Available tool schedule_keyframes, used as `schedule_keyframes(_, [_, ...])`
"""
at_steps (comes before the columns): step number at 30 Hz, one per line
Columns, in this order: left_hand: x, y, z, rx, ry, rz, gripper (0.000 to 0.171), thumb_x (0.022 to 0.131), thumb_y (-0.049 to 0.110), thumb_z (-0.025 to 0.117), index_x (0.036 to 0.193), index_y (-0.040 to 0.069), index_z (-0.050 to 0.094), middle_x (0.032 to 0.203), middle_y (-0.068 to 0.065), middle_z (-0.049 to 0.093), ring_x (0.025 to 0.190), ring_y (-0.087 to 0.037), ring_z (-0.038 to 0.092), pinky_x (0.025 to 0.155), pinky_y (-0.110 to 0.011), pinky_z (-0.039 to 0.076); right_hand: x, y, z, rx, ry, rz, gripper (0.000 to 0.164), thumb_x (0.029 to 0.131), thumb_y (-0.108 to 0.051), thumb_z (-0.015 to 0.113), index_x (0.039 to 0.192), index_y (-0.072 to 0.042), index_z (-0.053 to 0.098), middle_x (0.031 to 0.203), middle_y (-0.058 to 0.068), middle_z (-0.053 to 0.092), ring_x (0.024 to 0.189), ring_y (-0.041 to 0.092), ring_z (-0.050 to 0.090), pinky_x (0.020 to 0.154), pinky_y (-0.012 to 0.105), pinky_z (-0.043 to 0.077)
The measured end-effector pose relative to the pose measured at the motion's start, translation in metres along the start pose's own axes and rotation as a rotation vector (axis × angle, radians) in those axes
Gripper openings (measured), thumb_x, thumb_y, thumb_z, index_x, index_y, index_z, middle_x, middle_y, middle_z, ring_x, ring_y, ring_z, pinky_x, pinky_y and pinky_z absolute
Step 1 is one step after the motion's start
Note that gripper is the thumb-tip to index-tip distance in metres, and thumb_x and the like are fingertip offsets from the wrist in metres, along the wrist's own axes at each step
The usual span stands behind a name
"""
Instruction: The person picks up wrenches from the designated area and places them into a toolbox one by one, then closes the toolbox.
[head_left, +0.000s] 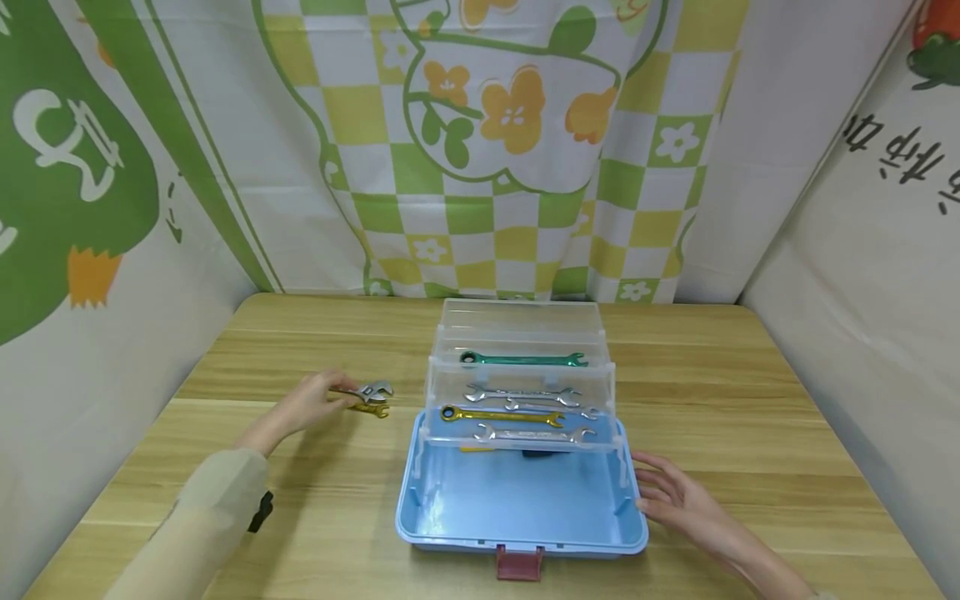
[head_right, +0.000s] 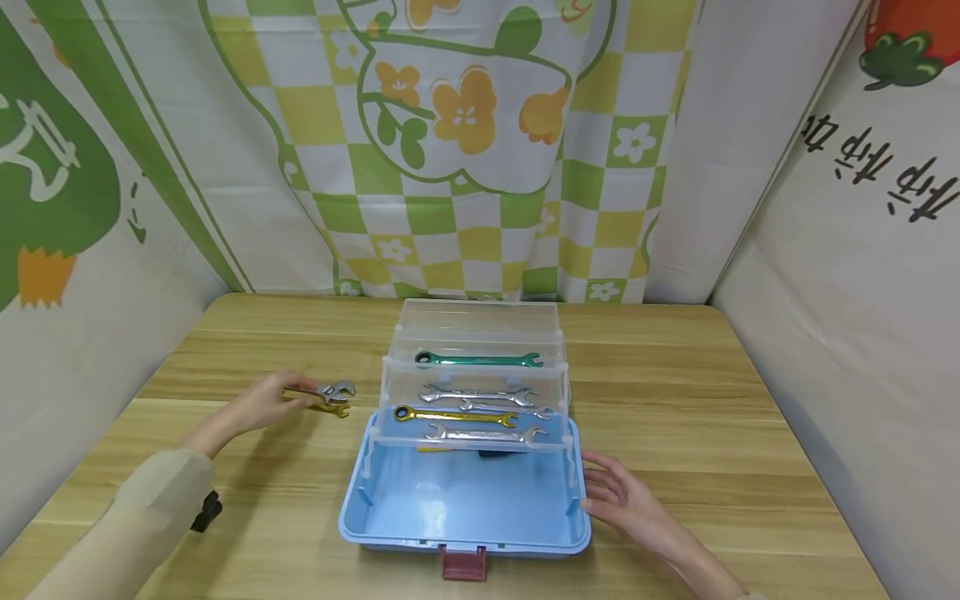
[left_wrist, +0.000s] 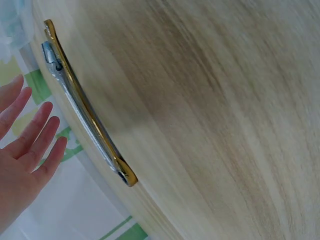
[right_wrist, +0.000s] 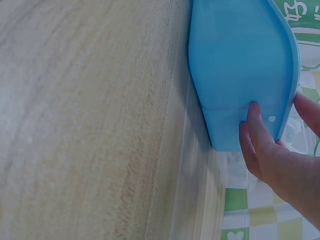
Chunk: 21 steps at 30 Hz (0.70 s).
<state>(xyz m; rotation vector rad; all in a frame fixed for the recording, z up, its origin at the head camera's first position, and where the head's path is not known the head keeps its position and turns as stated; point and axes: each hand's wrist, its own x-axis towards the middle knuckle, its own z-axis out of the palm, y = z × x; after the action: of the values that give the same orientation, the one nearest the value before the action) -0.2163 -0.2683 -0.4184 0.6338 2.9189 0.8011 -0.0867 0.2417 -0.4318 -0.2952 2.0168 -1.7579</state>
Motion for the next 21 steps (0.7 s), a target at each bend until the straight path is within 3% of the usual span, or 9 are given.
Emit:
schedule_keyframes(8, [0.003,-0.01,0.003,0.048,-0.039,0.0,0.018,0.079,0.004,0.063,0.095,-0.003,0.062,0.095,-0.017,0.059,0.09,-0.036,0.055,0.078,-0.048,0.044,0.001,0.0,0.0,-0.006,0.015,0.043,0.065,0.089,-0.012,0.051,0.138,0.003,0.011,0.135,0.035,0.021,0.12,0.044,0.033,0.091,0.037,0.041])
schedule_keyframes(15, [0.005,-0.017,0.004,0.045,-0.038,0.04,0.018,0.077,0.003,0.065,0.093,-0.004,0.062,0.091,-0.016,0.06,0.085,-0.033,0.056,0.075,-0.046,0.044,-0.001,0.0,0.001,0.001,0.004,0.02,0.065,0.09,-0.011,0.05,0.138,0.004,0.009,0.134,0.036,0.02,0.12,0.045,0.032,0.091,0.034,0.042])
schedule_keyframes(21, [0.007,-0.025,0.006,0.049,-0.042,0.037,0.019,0.075,0.004,0.067,0.092,-0.001,0.063,0.086,-0.012,0.059,0.081,-0.027,0.054,0.071,-0.042,0.044,0.0,0.0,0.0,0.006,0.003,0.02,0.065,0.09,-0.011,0.05,0.138,0.004,0.01,0.134,0.036,0.02,0.12,0.045,0.032,0.09,0.033,0.042])
